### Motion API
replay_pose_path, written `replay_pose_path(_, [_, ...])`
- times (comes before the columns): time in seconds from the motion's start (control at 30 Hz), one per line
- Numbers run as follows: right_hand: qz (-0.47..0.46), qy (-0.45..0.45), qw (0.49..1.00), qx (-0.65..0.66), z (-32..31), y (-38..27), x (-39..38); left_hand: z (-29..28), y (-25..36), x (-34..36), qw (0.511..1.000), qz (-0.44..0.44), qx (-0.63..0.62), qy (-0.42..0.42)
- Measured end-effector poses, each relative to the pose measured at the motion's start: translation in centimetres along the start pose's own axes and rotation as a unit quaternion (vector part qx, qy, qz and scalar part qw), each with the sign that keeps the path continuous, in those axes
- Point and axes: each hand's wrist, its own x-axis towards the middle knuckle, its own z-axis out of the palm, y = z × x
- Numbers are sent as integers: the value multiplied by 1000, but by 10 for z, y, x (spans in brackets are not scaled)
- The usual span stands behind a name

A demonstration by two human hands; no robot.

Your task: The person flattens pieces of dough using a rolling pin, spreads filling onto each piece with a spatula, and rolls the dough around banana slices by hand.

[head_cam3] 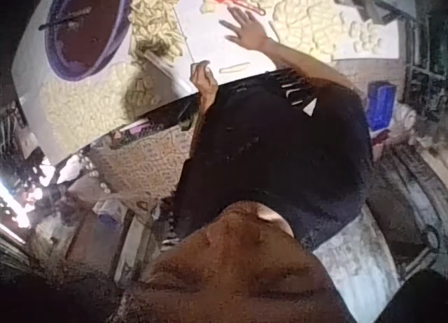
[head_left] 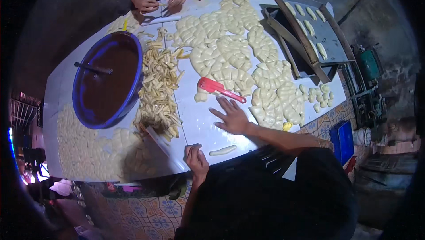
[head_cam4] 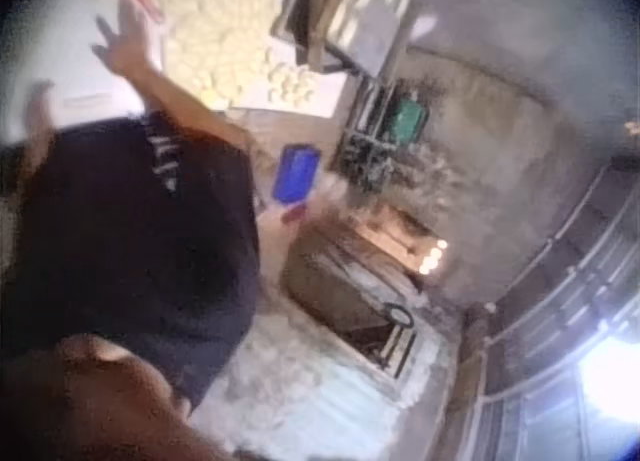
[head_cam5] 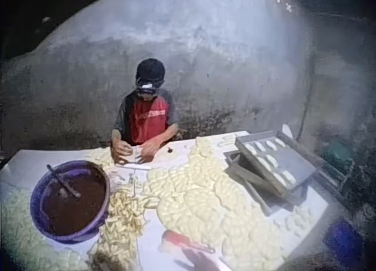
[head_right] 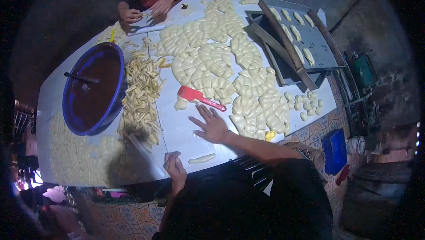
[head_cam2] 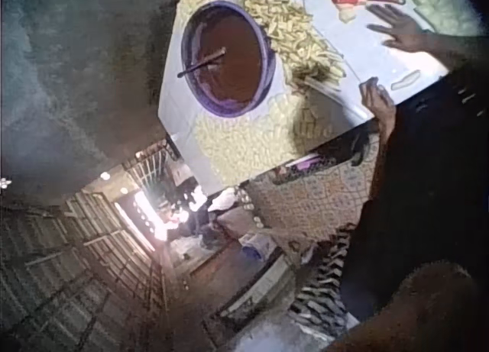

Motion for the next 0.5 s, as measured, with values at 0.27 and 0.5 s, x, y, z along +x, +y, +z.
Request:
replay_pose_path(0.27, [-38,-226,903,363,-21,-13,-43,11,-40,-29,983,-173,-39,43])
replay_pose_path(0.5, [345,273,895,74,-123,211,-161,9,-60,-6,987,-143,67,-6])
